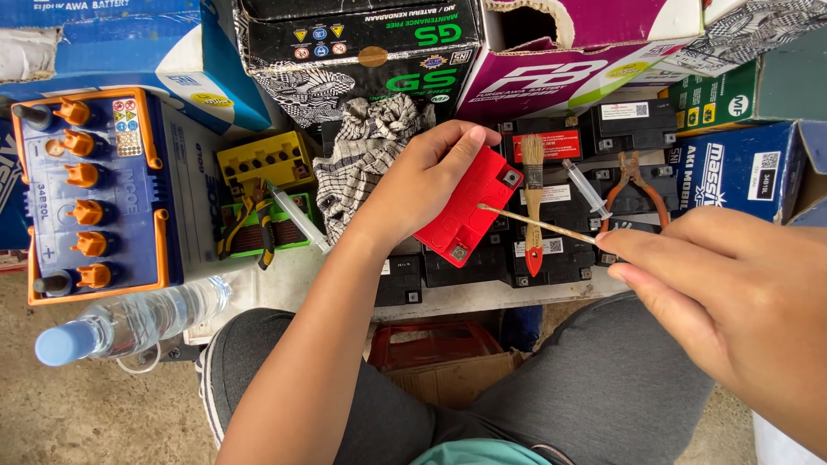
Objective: Maintaining and refilling a lead-acid battery using a syringe and tools
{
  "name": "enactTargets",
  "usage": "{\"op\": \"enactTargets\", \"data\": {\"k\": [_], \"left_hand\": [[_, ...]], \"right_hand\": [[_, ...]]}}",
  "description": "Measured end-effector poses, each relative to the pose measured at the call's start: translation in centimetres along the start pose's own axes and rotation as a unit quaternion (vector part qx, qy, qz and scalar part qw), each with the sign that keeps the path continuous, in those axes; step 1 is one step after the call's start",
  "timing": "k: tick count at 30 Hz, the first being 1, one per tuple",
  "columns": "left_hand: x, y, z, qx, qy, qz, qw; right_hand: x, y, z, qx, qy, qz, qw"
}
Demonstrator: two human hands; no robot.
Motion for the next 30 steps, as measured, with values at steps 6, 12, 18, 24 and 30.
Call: {"op": "enactTargets", "data": {"k": [6, 12, 18, 24, 30], "left_hand": [[0.0, 0.1, 0.2, 0.009, -0.001, 0.0, 1.0], [0.0, 0.0, 0.0, 0.014, 0.014, 0.001, 1.0], [-0.1, 0.0, 0.1, 0.004, 0.005, -0.002, 1.0], [-0.1, -0.1, 0.0, 0.007, 0.005, -0.001, 1.0], [-0.1, -0.1, 0.0, 0.011, 0.011, 0.001, 1.0]], "right_hand": [[-0.8, 0.2, 0.8, 0.003, -0.054, -0.008, 0.999], [-0.9, 0.3, 0.9, -0.005, -0.11, 0.012, 0.994], [-1.2, 0.4, 1.2, -0.003, -0.118, 0.012, 0.993], [-1.4, 0.4, 1.1, -0.005, -0.115, 0.019, 0.993], [-1.4, 0.5, 1.1, -0.004, -0.116, 0.02, 0.993]]}}
Point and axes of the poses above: each hand's wrist, its own y-axis away from the middle knuckle, its own x-axis out of the back of the hand, z = x × y, the point moved 6 cm from there along -y, towards the middle knuckle, and after that the axes turned 12 degrees about y, right-handed, at the moved point
